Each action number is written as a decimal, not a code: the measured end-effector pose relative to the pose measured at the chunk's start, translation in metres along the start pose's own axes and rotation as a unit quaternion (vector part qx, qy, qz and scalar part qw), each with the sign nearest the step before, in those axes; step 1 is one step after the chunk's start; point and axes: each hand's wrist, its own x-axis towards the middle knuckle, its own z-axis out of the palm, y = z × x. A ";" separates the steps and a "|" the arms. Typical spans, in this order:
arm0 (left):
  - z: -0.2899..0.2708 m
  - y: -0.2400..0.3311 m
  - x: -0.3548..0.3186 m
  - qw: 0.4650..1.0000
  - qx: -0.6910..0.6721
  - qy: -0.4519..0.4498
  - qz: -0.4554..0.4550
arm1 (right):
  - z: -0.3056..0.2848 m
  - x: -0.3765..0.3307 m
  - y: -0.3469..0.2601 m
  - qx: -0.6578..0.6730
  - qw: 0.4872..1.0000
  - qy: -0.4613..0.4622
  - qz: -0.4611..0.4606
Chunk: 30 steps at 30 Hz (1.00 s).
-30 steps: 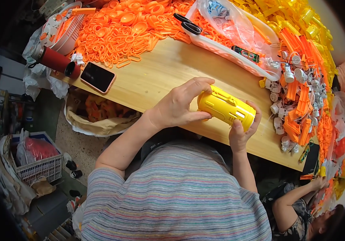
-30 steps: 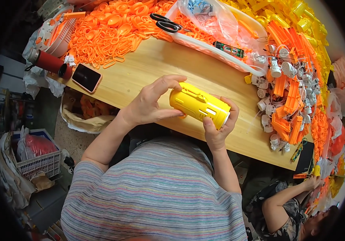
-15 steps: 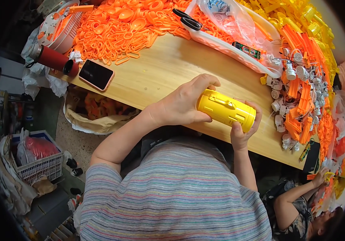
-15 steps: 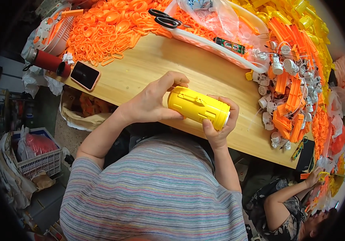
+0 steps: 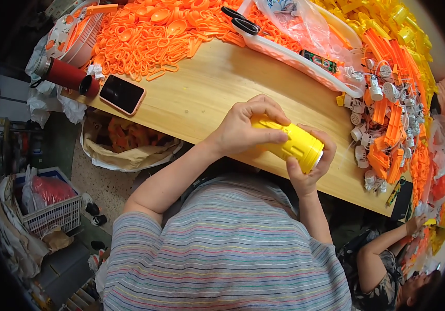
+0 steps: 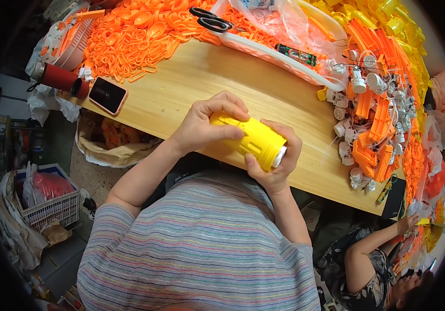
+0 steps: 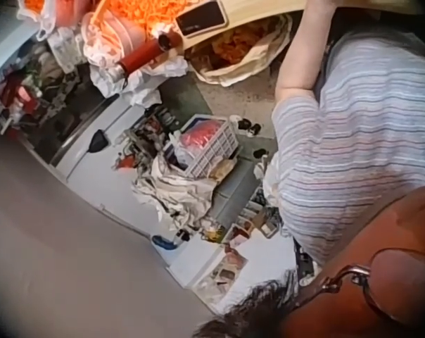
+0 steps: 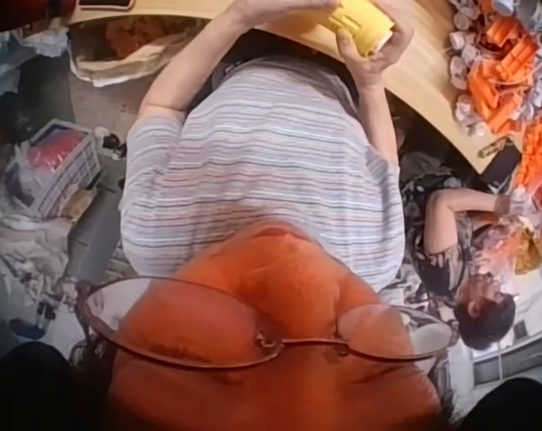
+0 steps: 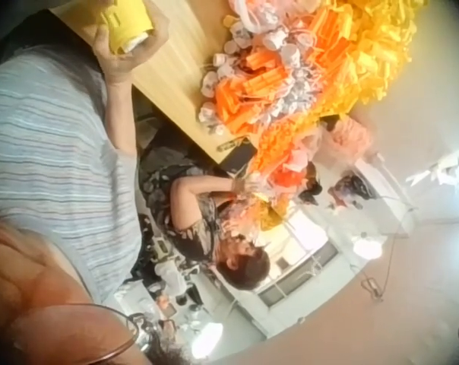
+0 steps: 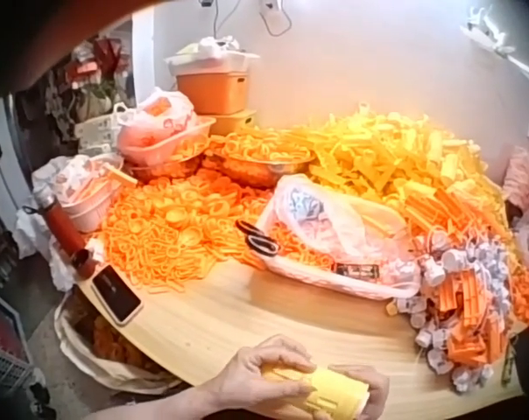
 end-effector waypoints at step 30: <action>-0.014 -0.007 0.002 0.928 0.200 0.184 0.254 | 0.005 0.018 -0.003 0.415 0.694 0.067 0.585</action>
